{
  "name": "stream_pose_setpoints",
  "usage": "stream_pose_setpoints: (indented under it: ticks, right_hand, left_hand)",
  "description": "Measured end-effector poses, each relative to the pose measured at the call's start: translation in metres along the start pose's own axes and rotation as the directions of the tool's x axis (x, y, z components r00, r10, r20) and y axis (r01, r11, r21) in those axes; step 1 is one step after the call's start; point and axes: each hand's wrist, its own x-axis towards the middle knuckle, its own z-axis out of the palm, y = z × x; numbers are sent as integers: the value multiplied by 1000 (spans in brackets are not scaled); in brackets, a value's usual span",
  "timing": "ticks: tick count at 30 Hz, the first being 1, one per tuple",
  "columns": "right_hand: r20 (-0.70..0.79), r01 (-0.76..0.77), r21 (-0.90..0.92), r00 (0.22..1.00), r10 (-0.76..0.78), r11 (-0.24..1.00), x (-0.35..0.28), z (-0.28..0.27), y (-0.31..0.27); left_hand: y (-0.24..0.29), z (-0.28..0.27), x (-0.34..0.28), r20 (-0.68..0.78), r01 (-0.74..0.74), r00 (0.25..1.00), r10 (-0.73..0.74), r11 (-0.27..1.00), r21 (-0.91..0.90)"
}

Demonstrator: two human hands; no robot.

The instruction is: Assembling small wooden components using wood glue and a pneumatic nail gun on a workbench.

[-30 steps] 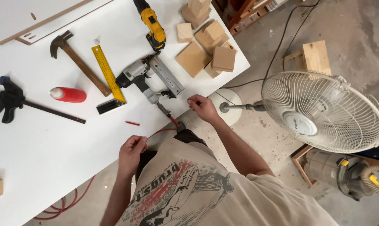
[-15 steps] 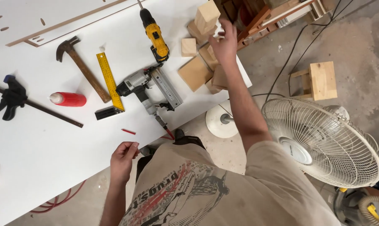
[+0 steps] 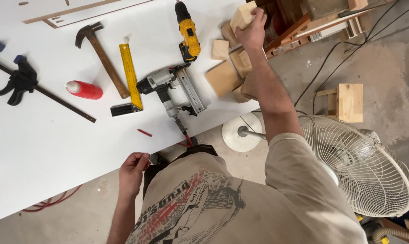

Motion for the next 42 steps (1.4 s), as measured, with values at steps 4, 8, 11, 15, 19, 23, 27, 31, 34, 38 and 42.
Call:
stream_pose_setpoints:
  ticks: [4,8,11,15,19,23,27,31,34,38,42]
  right_hand:
    - [-47,9,153,999,-1,988,-11,-46,-35]
    - [57,-41,491,998,15,870,-64,-104,-113]
    - [147,-2,539,985,-91,842,-140,-114,-166]
    - [399,-243,745,909,-123,621,-268,-70,-204]
    - [577,-352,727,779,-247,589,-332,-36,-265]
    - [618,-395,736,725,-306,549,-351,-19,-311]
    - [633,-426,749,686,-359,507,-357,-8,-332]
    - [639,-432,748,675,-370,504,-367,0,-343]
    - [668,-451,728,637,-385,516,-371,12,-361]
    - [688,-427,688,640,-342,587,-372,10,-383]
    - [716,-464,662,622,-316,588,-374,11,-388]
  left_hand:
    - [5,-11,5,40,1,999,-3,999,50]
    - [19,-26,11,99,1,995,-12,995,101]
    - [19,-36,25,154,-19,988,9,998,61]
    - [23,-43,38,288,-194,929,231,969,-152]
    - [55,-68,50,519,-293,805,289,953,-76]
    - [64,-97,62,526,-388,780,339,921,-20]
    - [55,-124,71,489,-362,808,329,932,-29]
    - [43,-136,79,482,-318,819,312,945,-71]
    - [38,-159,75,459,-314,820,340,940,-135]
    - [43,-175,63,469,-302,816,339,941,-155]
    - [43,-182,62,498,-225,823,273,962,-156]
